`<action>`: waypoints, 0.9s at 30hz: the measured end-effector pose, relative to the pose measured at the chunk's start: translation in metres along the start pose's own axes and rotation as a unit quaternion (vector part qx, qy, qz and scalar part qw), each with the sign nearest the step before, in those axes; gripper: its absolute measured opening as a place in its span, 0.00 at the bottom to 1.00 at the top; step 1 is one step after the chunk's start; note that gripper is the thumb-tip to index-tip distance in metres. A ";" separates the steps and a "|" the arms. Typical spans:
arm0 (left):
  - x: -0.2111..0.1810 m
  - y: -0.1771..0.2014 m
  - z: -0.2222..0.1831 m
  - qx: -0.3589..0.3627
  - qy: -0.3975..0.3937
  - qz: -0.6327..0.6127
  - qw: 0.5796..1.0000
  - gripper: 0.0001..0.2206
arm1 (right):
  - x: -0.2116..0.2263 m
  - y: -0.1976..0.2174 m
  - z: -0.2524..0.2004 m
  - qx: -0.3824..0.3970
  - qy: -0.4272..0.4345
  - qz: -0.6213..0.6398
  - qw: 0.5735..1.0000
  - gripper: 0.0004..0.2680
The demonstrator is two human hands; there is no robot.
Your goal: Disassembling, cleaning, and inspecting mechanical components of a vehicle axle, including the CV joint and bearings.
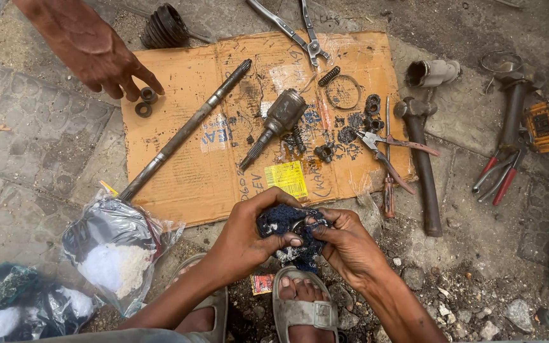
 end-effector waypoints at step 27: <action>0.059 0.000 -0.013 -0.100 0.134 -0.219 0.961 0.12 | 0.027 -0.038 -0.023 -0.047 0.125 -0.195 0.972 0.14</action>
Point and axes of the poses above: each hand's wrist, its own z-axis towards the middle knuckle, its own y-axis out of the back of the hand, x = y × z, the point moved 9 cm from there along z, towards the middle knuckle, and after that the axes turned 14 degrees about -y, right-handed, at the moved point
